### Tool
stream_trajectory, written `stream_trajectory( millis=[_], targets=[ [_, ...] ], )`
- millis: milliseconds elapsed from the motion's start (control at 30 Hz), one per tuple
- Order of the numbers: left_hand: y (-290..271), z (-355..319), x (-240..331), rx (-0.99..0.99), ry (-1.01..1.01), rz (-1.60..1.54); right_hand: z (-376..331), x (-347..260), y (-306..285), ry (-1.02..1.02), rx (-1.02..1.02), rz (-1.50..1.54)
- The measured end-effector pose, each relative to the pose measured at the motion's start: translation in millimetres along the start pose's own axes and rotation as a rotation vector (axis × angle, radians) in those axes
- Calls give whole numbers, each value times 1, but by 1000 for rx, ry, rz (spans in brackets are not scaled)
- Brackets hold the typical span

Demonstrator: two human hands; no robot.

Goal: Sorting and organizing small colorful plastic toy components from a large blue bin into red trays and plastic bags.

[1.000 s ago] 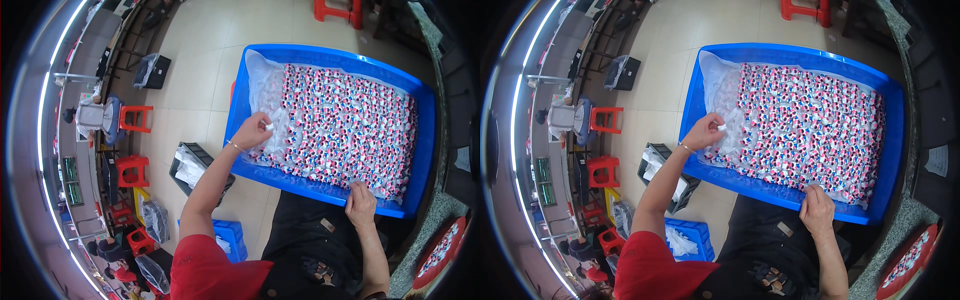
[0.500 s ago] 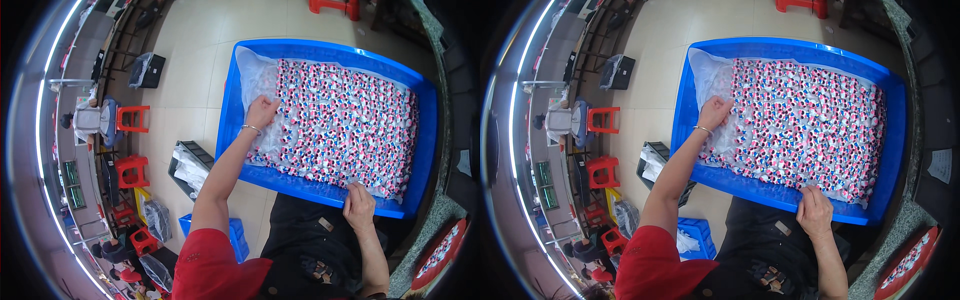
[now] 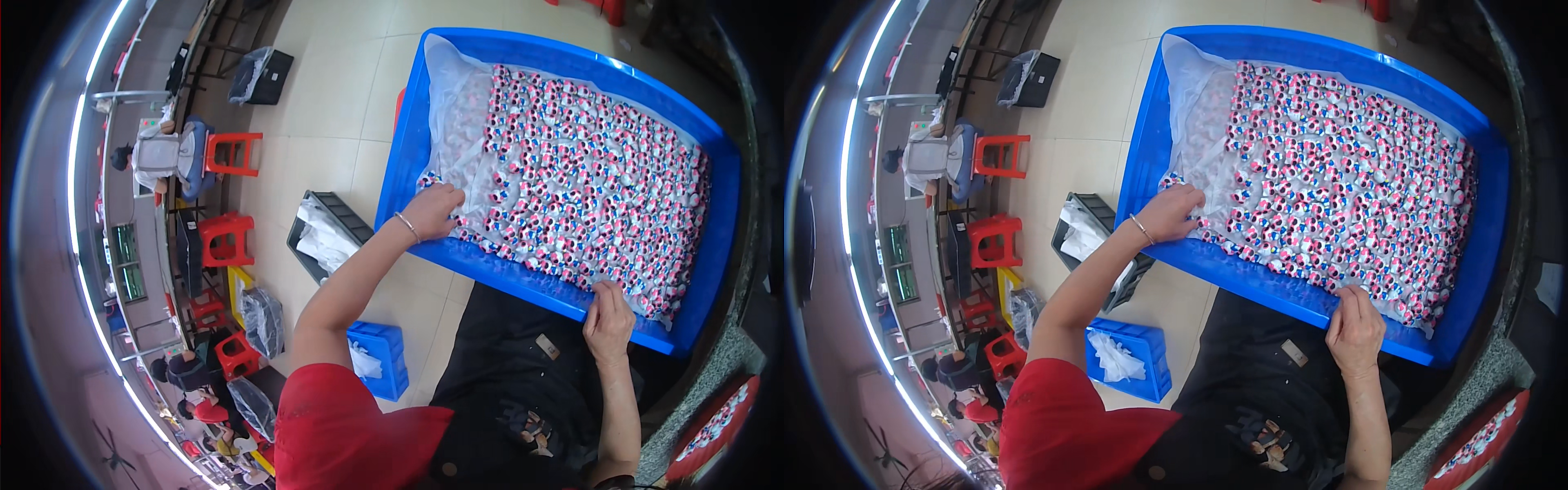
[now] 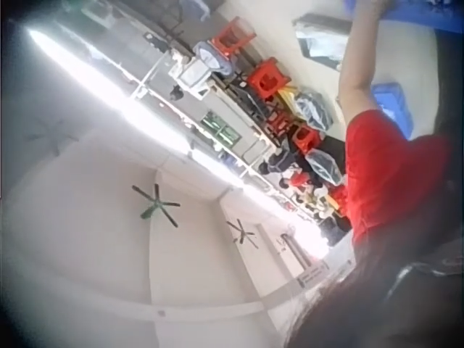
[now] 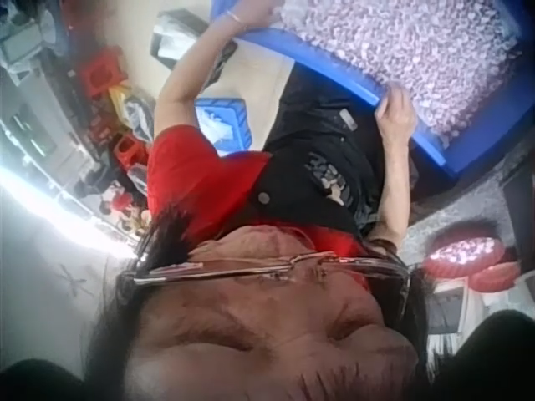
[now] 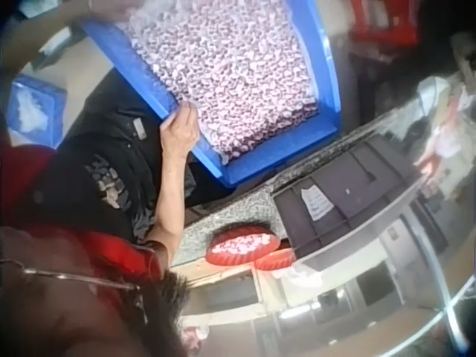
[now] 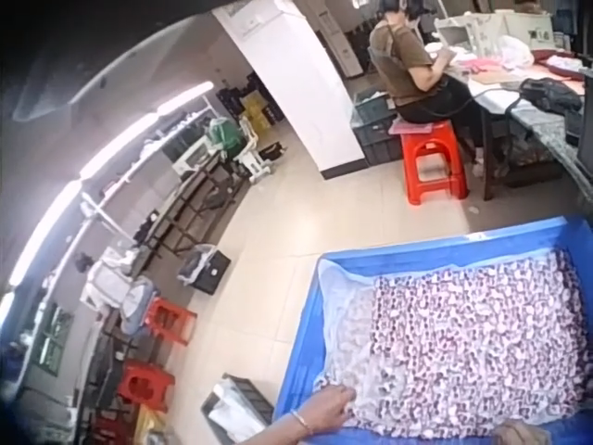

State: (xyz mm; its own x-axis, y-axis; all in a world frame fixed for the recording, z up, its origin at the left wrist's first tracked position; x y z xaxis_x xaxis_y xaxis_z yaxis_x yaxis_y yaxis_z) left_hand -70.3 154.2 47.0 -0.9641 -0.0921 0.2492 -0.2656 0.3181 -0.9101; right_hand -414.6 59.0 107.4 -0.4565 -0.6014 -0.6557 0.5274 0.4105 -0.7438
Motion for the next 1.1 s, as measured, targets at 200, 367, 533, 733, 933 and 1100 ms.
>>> stream_trajectory(
  millis=[200, 367, 533, 733, 933, 1100],
  targets=[
    [-22, 7, 2, -26, -116, -344, -5, 3, 1, 24, 14, -13],
    [-8, 45, -23, 128, -127, -815, -6, 1, 0, 20, -4, -5],
    [-1, 77, -31, 129, -304, -780, -5, 1, 1, 18, 0, -4],
    [-1, 81, -31, 63, -409, -571, -2, 2, 1, 7, -2, -7],
    [-27, 26, -8, 40, -202, -404, -3, 4, 1, 13, 9, -2],
    [-5, -4, 27, -37, -13, 111, -3, 3, 1, 6, 9, -1]
  ],
)
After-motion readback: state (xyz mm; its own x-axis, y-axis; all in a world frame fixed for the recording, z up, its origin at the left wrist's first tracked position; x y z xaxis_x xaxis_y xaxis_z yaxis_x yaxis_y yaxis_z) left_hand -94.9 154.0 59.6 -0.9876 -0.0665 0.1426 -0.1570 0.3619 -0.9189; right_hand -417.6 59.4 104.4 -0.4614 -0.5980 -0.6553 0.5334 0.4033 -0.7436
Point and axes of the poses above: each hand's wrist, its own z-axis towards the middle knuckle, its own y-axis out of the palm, x = y × z, the point moved 4 cm from there along z, towards the middle knuckle, and after that the axes turned 7 degrees about z, right-handed, at the moved point
